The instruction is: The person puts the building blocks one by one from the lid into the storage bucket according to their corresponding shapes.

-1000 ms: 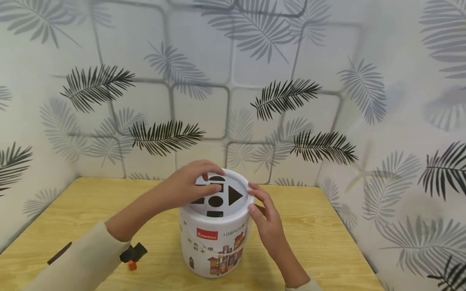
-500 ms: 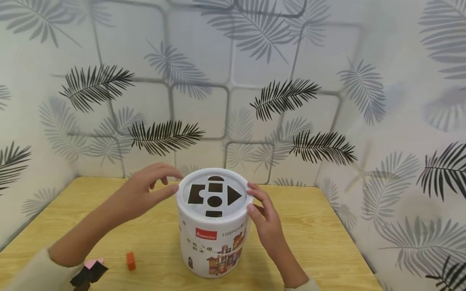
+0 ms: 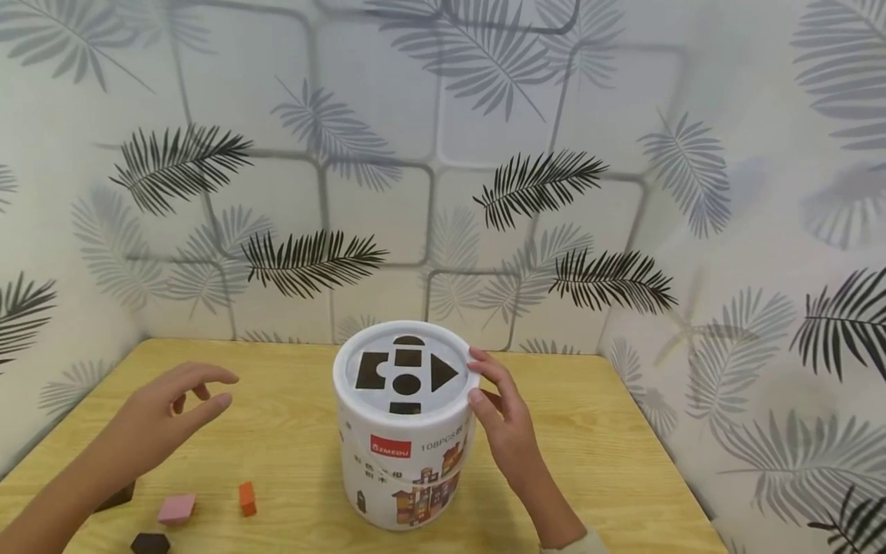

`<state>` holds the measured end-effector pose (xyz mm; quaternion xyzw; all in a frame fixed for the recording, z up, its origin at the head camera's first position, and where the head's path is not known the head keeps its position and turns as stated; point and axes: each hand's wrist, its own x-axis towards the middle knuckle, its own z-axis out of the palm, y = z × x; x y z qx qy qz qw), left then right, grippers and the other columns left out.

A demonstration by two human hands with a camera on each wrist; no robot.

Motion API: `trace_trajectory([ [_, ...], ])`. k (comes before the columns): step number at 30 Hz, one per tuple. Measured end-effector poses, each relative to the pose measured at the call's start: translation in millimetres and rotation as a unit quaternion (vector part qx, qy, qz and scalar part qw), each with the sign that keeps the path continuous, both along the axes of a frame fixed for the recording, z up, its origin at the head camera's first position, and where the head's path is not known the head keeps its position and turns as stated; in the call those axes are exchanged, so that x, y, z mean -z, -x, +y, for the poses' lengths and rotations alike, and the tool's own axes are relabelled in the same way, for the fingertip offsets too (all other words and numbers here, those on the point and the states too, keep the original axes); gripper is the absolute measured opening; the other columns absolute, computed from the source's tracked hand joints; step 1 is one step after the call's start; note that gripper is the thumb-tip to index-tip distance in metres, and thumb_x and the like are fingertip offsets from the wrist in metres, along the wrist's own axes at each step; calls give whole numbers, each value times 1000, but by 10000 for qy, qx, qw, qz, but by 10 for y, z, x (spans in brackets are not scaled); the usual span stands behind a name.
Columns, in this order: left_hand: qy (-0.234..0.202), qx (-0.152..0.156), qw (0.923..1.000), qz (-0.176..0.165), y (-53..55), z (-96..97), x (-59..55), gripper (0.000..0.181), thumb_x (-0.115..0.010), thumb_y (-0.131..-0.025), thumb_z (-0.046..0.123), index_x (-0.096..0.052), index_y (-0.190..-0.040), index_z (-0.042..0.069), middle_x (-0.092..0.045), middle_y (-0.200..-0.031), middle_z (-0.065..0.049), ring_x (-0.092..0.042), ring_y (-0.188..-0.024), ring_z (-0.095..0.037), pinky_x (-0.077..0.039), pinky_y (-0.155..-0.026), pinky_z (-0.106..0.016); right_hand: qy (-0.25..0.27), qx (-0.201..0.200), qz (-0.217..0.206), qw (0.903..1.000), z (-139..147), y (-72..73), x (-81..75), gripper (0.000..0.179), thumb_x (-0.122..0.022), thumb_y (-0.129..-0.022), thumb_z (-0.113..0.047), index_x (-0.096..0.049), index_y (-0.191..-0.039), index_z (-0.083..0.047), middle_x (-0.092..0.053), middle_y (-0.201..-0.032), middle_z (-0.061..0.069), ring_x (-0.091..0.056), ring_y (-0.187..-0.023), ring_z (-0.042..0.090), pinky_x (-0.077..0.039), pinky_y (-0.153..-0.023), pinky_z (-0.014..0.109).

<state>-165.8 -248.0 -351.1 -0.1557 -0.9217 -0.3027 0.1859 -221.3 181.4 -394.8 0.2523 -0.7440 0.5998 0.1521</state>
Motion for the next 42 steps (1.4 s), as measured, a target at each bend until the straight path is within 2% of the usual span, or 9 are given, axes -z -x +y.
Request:
trace_trajectory([
  [8, 55, -718, 9973, -154, -228, -535, 407, 21, -68, -98, 26, -69, -119, 21, -65, -115, 0, -48, -84, 3, -40, -59, -24, -5, -3, -44, 10000, -13, 1, -2, 33, -45, -107, -11, -52, -139, -9, -40, -158, -1, -30, -149, 11, -43, -104, 20],
  [12, 186, -987, 9936, -522, -305, -785, 594, 28, -68, -98, 28, -68, -123, 16, -66, -120, -7, -48, -85, 3, -40, -60, -24, 6, 15, -52, 10000, -17, -3, -2, 33, -45, -107, -11, -52, -139, -9, -40, -158, -1, -31, -148, 11, -43, -104, 19],
  [16, 366, -1123, 9875, -1040, -327, -993, 735, 41, -66, -99, 35, -64, -130, 9, -64, -127, -15, -55, -94, -12, -44, -65, -29, 16, 13, -66, 10000, -8, -10, -5, 33, -45, -107, -11, -52, -139, -9, -40, -158, 0, -31, -148, 11, -42, -104, 19],
  [20, 488, -1147, 9810, -1486, -287, -1191, 852, 53, -65, -98, 39, -59, -135, 2, -60, -132, -25, -61, -98, -32, -50, -70, -42, 32, 8, -69, 10000, -4, -14, -6, 33, -45, -107, -11, -52, -139, -9, -40, -158, 0, -31, -148, 12, -42, -104, 19],
  [24, 670, -1159, 9685, -2100, -231, -1375, 961, 63, -65, -97, 43, -55, -136, -6, -56, -131, -35, -63, -97, -46, -53, -72, -50, 50, -26, -53, 10000, -6, -11, -9, 33, -45, -107, -11, -52, -138, -8, -40, -158, 0, -31, -149, 13, -43, -104, 20],
  [28, 692, -1206, 9406, -3099, -202, -1483, 1033, 79, -63, -95, 54, -50, -137, -12, -56, -127, -39, -63, -97, -49, -54, -73, -50, 58, -65, -48, 10000, -9, -6, -12, 33, -45, -107, -11, -52, -138, -9, -40, -158, 0, -31, -149, 13, -43, -105, 20],
  [31, 644, -1220, 9268, -3494, -228, -1507, 1063, 83, -60, -95, 57, -47, -137, -15, -62, -119, -35, -65, -90, -40, -53, -72, -48, 52, -70, -46, 10000, -9, -3, -13, 33, -45, -107, -11, -52, -139, -9, -40, -158, 0, -31, -149, 13, -43, -105, 20],
  [35, 457, -1193, 9240, -3604, -261, -1490, 1073, 82, -58, -98, 53, -43, -139, -16, -66, -112, -25, -65, -86, -28, -53, -72, -45, 56, -44, -33, 10000, -7, -1, -15, 33, -45, -107, -11, -52, -139, -9, -40, -158, 0, -32, -148, 12, -43, -104, 20],
  [42, 119, -991, 9189, -3817, -229, -1495, 1108, 87, -67, -94, 49, -35, -144, -14, -66, -112, -16, -64, -93, -28, -53, -76, -48, 104, -99, 5, 9999, -9, -2, -13, 33, -45, -107, -10, -51, -138, -7, -40, -158, 3, -33, -147, 11, -45, -103, 21],
])
